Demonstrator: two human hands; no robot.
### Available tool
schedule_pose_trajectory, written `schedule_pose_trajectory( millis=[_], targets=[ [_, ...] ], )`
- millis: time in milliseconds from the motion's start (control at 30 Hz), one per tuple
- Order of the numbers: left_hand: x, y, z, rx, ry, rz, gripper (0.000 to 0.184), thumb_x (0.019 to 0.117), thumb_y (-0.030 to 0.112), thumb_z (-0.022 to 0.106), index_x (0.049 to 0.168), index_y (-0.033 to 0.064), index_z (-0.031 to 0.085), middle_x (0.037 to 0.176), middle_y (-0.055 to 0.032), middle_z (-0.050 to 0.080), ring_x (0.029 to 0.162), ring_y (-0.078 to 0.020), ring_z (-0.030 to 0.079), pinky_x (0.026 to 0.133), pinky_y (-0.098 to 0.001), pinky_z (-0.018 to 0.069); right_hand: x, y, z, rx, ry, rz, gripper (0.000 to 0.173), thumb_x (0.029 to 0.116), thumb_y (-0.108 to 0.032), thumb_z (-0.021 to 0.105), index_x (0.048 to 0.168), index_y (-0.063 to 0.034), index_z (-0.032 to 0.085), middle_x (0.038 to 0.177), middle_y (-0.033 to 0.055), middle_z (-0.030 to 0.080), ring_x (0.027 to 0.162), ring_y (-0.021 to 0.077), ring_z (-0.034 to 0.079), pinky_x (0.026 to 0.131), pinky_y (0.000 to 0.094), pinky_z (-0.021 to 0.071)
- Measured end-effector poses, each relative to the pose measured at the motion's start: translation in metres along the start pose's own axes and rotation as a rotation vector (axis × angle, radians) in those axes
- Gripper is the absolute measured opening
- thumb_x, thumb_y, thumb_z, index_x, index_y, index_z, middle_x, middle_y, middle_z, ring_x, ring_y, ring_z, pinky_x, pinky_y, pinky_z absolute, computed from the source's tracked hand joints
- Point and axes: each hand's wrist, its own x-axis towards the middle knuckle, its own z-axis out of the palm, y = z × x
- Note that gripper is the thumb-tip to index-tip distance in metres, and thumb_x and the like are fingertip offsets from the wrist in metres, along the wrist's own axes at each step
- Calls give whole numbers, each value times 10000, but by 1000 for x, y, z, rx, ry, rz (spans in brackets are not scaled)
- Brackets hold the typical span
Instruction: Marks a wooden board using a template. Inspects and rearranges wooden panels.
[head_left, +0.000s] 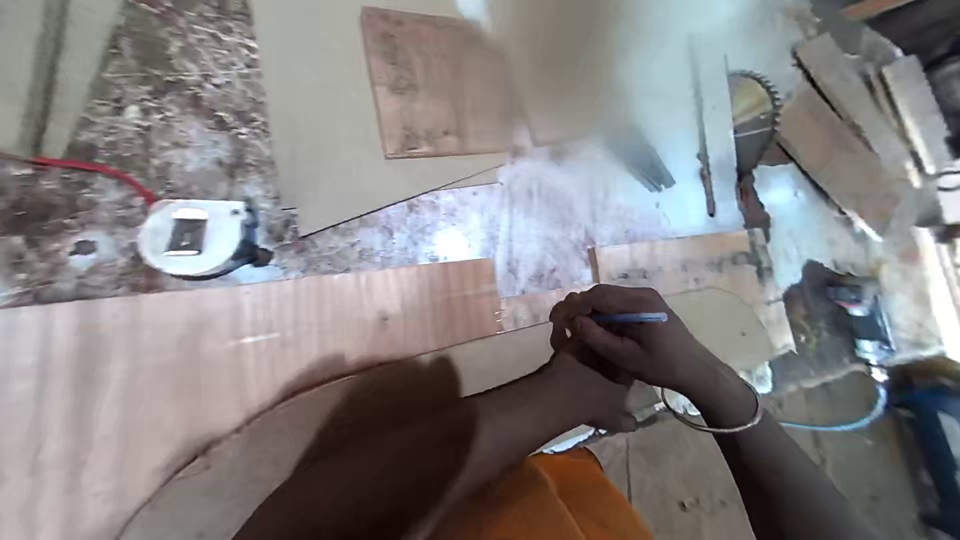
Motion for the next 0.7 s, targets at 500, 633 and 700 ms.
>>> schedule_pose_trajectory(
  millis=[500,633,700],
  targets=[
    [12,-9,9,290,220,183,941,852,764,543,1583,189,397,1634,-26,394,1529,-195,302,1272,-431,158,-40,56,-45,102,91,213,172,996,-204,620,1005,-143,781,923,-69,756,831,8,689,768,252,590],
    [8,-2,2,336,201,160,942,846,807,509,1572,214,410,1643,-11,376,1541,-193,279,1278,-421,167,-38,62,-45,184,87,232,190,1005,-199,607,985,-135,784,881,-55,752,789,28,686,732,271,586],
    [8,-1,2,347,225,168,941,839,815,507,1555,209,430,1611,-22,419,1512,-203,327,1259,-427,210,-39,64,-45,184,101,209,179,1001,-201,619,975,-143,786,872,-62,749,779,23,684,724,265,587]
  ],
)
